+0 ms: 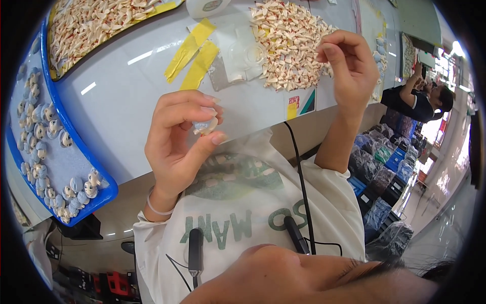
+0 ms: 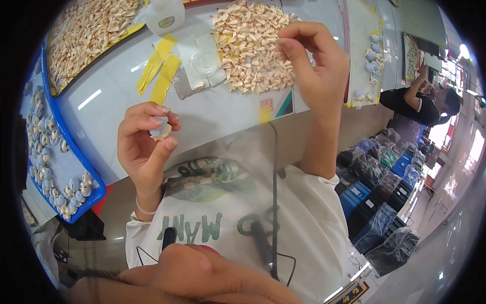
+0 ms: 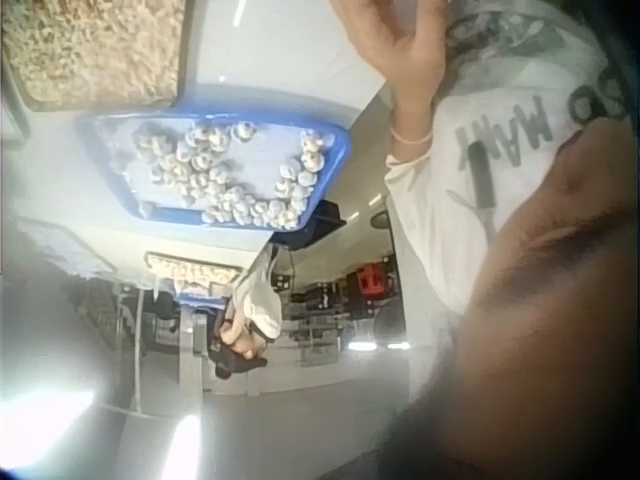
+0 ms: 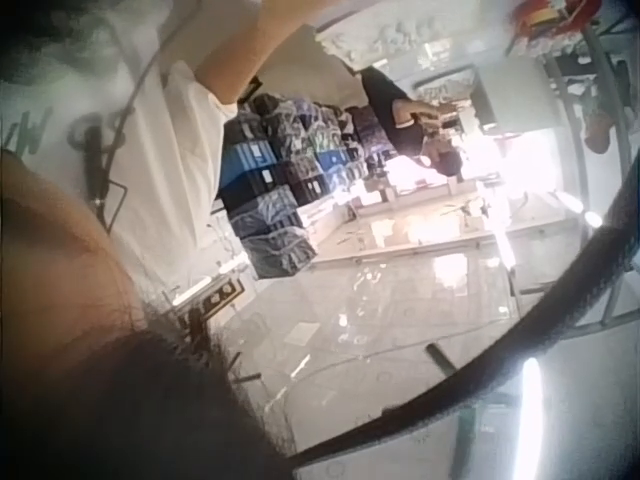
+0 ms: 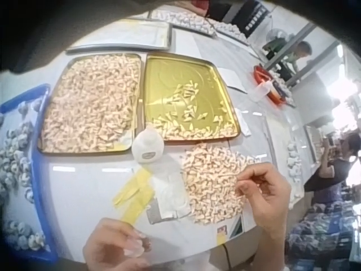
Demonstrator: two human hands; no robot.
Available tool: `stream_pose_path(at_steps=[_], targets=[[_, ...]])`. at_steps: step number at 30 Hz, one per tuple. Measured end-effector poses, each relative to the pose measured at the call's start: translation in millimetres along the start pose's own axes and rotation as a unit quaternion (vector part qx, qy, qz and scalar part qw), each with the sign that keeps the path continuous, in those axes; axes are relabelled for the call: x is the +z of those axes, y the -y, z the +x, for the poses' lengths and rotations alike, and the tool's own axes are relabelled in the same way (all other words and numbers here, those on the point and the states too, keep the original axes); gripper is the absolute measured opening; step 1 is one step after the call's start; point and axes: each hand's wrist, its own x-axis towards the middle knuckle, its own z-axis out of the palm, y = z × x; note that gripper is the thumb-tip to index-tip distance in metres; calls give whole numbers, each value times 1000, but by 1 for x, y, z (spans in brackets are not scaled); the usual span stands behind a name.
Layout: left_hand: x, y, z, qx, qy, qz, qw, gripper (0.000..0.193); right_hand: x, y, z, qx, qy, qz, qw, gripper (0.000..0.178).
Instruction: The person assembles small white and blue plastic toy components by hand, applying glue from a bottle to join them.
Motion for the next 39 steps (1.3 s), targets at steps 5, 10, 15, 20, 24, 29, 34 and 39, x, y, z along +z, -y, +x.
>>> stream_pose_path(at_steps=[5,10,15,20,24,29,34,39], targets=[[0,1,5,7,10,32,999,33,-33,-9,-14,-40,4,118,992,13],[2,1,1,7,-28,-21,999,37,-33,-15,-28,-52,-27,188,980,17],[-2,5,5,70,-25,40,996,36,-26,-8,-32,-18,-87,147,985,15],[-3,1,1,34,-21,-3,999,30,-21,-11,-28,1,-85,165,983,22],[0,-4,2,-44,-36,-137,989,31,-3,-3,-17,-6,-47,146,988,12],[-7,2,1,7,4,-69,998,31,24,20,4,-40,37,33,998,9],[-6,-1,1,-14,13,-45,999,30,34,26,25,-127,136,-95,978,11],[-9,-1,0,-62,11,-154,986,34,50,39,28,-183,163,-275,930,19]])
